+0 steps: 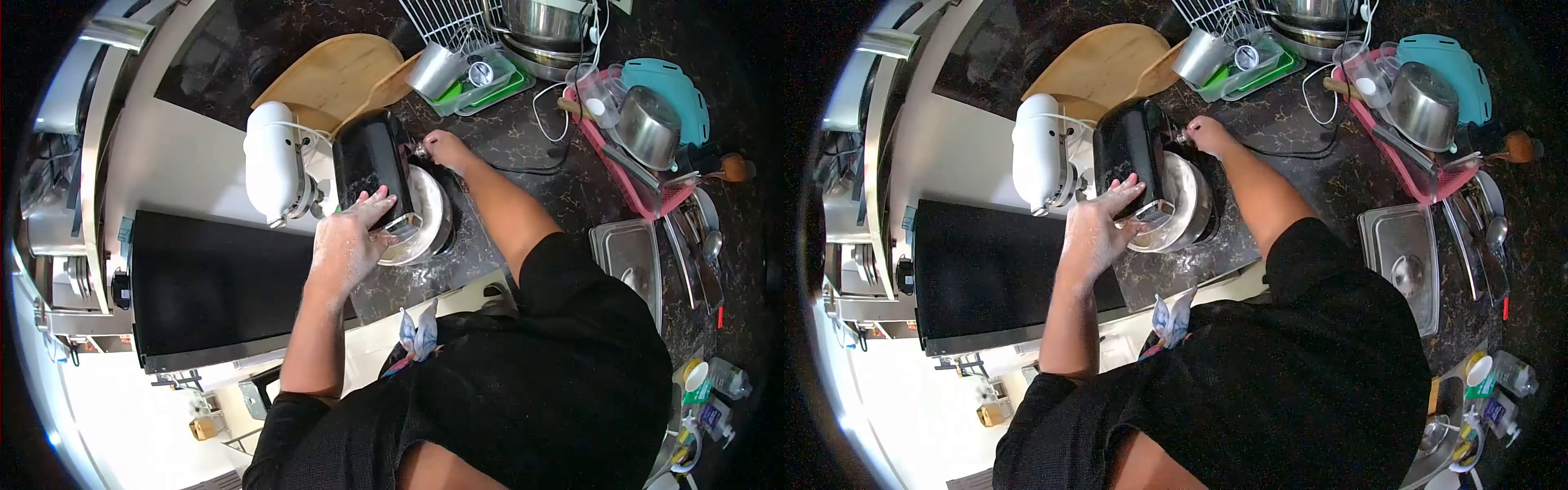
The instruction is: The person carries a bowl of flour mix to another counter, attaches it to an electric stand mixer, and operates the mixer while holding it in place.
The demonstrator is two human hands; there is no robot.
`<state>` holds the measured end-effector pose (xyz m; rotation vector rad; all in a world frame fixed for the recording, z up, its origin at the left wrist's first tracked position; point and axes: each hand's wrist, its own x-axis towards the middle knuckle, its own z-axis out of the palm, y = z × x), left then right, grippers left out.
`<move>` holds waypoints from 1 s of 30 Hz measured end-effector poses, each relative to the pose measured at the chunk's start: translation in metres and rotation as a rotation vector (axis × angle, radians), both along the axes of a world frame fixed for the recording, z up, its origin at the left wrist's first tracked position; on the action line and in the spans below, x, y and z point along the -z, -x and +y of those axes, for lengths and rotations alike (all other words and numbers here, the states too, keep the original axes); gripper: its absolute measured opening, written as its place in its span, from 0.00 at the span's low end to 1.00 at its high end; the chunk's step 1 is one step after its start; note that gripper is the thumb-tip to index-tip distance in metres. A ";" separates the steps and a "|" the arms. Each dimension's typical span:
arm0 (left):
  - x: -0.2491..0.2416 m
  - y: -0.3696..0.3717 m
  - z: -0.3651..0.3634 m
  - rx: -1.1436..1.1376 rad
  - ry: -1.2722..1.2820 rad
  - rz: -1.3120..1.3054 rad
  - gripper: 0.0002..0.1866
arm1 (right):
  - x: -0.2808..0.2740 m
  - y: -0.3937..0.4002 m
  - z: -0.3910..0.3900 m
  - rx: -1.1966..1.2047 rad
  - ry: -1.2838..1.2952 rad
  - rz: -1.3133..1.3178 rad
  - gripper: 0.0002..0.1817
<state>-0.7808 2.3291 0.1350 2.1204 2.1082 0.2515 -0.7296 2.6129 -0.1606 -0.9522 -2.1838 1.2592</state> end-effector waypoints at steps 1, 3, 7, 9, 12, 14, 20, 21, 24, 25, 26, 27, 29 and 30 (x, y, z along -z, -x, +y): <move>-0.001 -0.001 0.000 -0.007 0.002 -0.009 0.35 | 0.002 -0.004 -0.008 0.068 0.100 0.236 0.06; -0.001 -0.003 0.000 -0.026 0.005 -0.032 0.35 | 0.000 -0.006 -0.010 0.126 0.198 0.464 0.06; 0.002 -0.004 -0.002 -0.013 -0.037 -0.001 0.34 | -0.003 -0.002 -0.005 0.208 0.352 0.128 0.09; 0.008 -0.002 -0.007 -0.013 -0.063 -0.010 0.34 | 0.020 0.001 0.002 0.141 0.329 0.370 0.08; 0.011 -0.001 -0.008 -0.005 -0.126 -0.032 0.34 | 0.013 -0.001 0.003 0.119 0.343 0.448 0.08; 0.011 0.002 -0.007 0.010 -0.119 -0.018 0.34 | 0.010 -0.004 0.001 0.147 0.410 0.364 0.08; 0.013 0.007 -0.007 0.013 -0.108 -0.037 0.34 | -0.007 -0.013 -0.001 0.131 0.507 0.278 0.06; 0.013 0.007 -0.007 0.008 -0.103 -0.038 0.34 | -0.008 -0.014 0.000 0.124 0.549 0.300 0.06; 0.014 0.006 -0.007 -0.008 -0.099 -0.041 0.34 | -0.010 -0.018 0.001 0.091 0.599 0.386 0.06; 0.013 0.005 -0.008 -0.006 -0.101 -0.040 0.34 | -0.010 -0.019 -0.001 0.068 0.611 0.449 0.07; 0.013 0.005 -0.008 -0.004 -0.106 -0.039 0.34 | -0.012 -0.019 -0.002 0.045 0.620 0.512 0.07; 0.012 0.006 -0.007 -0.001 -0.112 -0.038 0.34 | -0.015 -0.018 -0.001 0.041 0.617 0.512 0.07; 0.010 0.006 -0.005 -0.004 -0.109 -0.034 0.33 | -0.018 -0.019 0.000 0.087 0.672 0.401 0.08; 0.010 0.006 -0.005 -0.006 -0.101 -0.030 0.33 | -0.019 -0.020 0.000 0.110 0.701 0.343 0.09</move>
